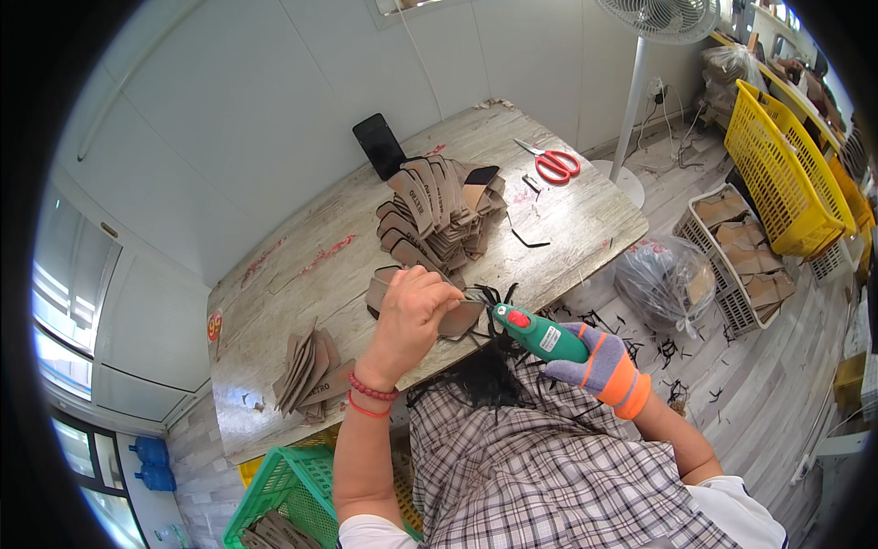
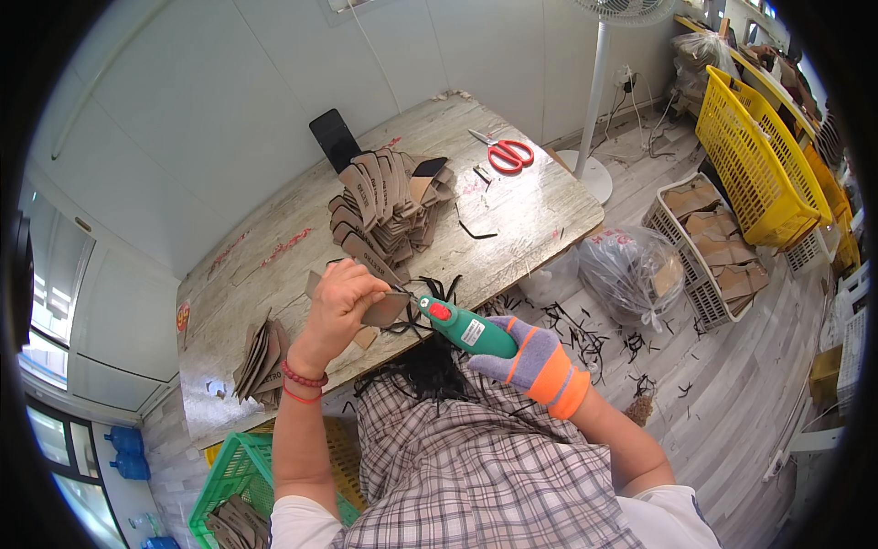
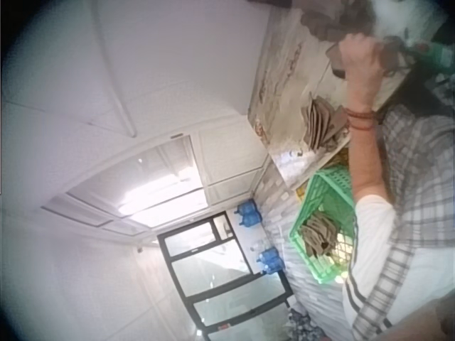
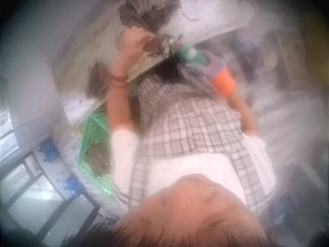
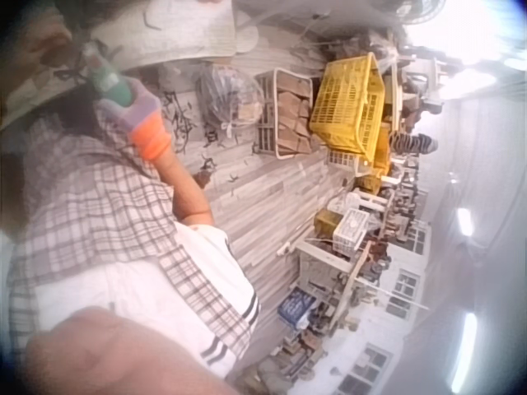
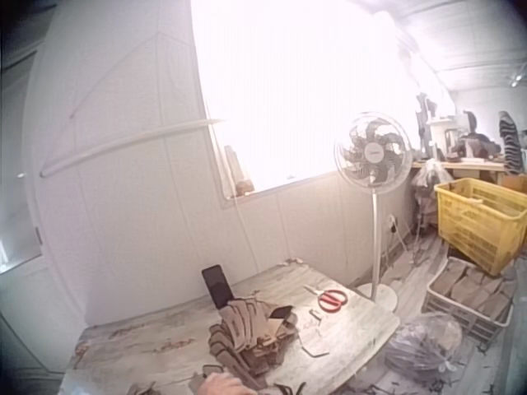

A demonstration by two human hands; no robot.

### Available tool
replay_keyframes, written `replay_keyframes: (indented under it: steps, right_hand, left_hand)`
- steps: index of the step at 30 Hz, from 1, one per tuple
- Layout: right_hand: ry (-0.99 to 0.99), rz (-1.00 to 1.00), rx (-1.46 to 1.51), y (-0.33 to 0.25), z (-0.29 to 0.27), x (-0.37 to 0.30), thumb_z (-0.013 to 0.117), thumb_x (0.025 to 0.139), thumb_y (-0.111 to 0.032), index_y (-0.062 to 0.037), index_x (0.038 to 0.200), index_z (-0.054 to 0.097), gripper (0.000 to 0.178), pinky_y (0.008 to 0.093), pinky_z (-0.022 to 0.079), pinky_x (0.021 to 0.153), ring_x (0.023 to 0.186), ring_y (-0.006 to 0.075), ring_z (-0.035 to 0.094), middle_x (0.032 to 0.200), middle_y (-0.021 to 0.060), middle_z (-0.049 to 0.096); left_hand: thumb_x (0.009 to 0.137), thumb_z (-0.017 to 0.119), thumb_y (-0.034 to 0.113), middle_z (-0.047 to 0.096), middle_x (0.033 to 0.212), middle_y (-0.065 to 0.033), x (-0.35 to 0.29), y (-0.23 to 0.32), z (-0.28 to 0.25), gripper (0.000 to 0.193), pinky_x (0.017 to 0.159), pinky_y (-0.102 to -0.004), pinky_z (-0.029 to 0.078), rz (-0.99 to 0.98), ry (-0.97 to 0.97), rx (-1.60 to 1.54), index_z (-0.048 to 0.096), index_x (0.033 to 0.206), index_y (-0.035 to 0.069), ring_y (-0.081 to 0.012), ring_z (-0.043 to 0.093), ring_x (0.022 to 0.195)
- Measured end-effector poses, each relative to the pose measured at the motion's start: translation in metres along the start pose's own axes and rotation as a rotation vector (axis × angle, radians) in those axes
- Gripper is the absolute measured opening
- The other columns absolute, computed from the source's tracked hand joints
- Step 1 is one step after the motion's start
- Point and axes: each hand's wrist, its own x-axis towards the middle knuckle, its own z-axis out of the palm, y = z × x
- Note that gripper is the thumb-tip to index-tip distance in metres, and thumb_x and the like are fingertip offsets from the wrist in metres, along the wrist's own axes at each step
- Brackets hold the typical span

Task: The person uses a rotary tool to trim the edges of small cardboard pieces labeled 'BEETRO' at a workbench. They handle each piece one at a time, rotating it while trimming, and place finished pieces into a green crate below.

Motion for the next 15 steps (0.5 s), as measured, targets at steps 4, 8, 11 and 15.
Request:
replay_keyframes:
  steps: [4, 8, 11, 15]
  right_hand:
    - [-0.03, -0.006, 0.024, 0.003, 0.004, 0.001, 0.081, 0.074, -0.032, -0.0005, 0.119, 0.057, 0.061, 0.0238, 0.051, 0.07, 0.078, 0.0079, 0.061, 0.09, 0.0062, 0.067]
    - [0.013, -0.084, -0.103, 0.012, 0.012, 0.003, 0.081, 0.073, -0.032, -0.0008, 0.12, 0.056, 0.061, 0.0233, 0.05, 0.067, 0.074, 0.0076, 0.06, 0.089, 0.0065, 0.067]
    - [0.005, 0.046, 0.029, 0.012, 0.01, -0.001, 0.081, 0.074, -0.032, -0.0004, 0.12, 0.056, 0.062, 0.0234, 0.05, 0.066, 0.071, 0.008, 0.06, 0.087, 0.006, 0.067]
    - [0.004, 0.124, 0.064, 0.025, 0.009, -0.002, 0.08, 0.074, -0.032, -0.0008, 0.12, 0.055, 0.061, 0.0233, 0.049, 0.061, 0.067, 0.007, 0.059, 0.084, 0.0049, 0.067]
  left_hand:
    - [0.081, 0.062, 0.009, 0.055, 0.071, -0.0042, 0.0, 0.0, -0.006, 0.006, 0.074, -0.033, 0.037, 0.005, -0.062, 0.028, 0.063, 0.078, 0.004, -0.0229, 0.05, 0.074]
    - [0.082, 0.061, 0.008, 0.057, 0.072, -0.0065, -0.022, -0.012, -0.02, 0.006, 0.074, -0.0318, 0.04, -0.2, -0.055, -0.01, 0.065, 0.084, 0.003, -0.0234, 0.051, 0.077]
    - [0.083, 0.06, 0.008, 0.061, 0.079, -0.0102, -0.073, -0.052, -0.053, 0.011, 0.072, -0.0311, 0.043, -0.529, 0.177, -0.103, 0.066, 0.09, 0.003, -0.0246, 0.053, 0.079]
    - [0.078, 0.07, 0.019, 0.06, 0.09, -0.0111, -0.156, -0.119, -0.068, 0.018, 0.081, -0.039, 0.042, -0.859, 0.209, 0.554, 0.066, 0.091, 0.008, -0.0279, 0.054, 0.092]
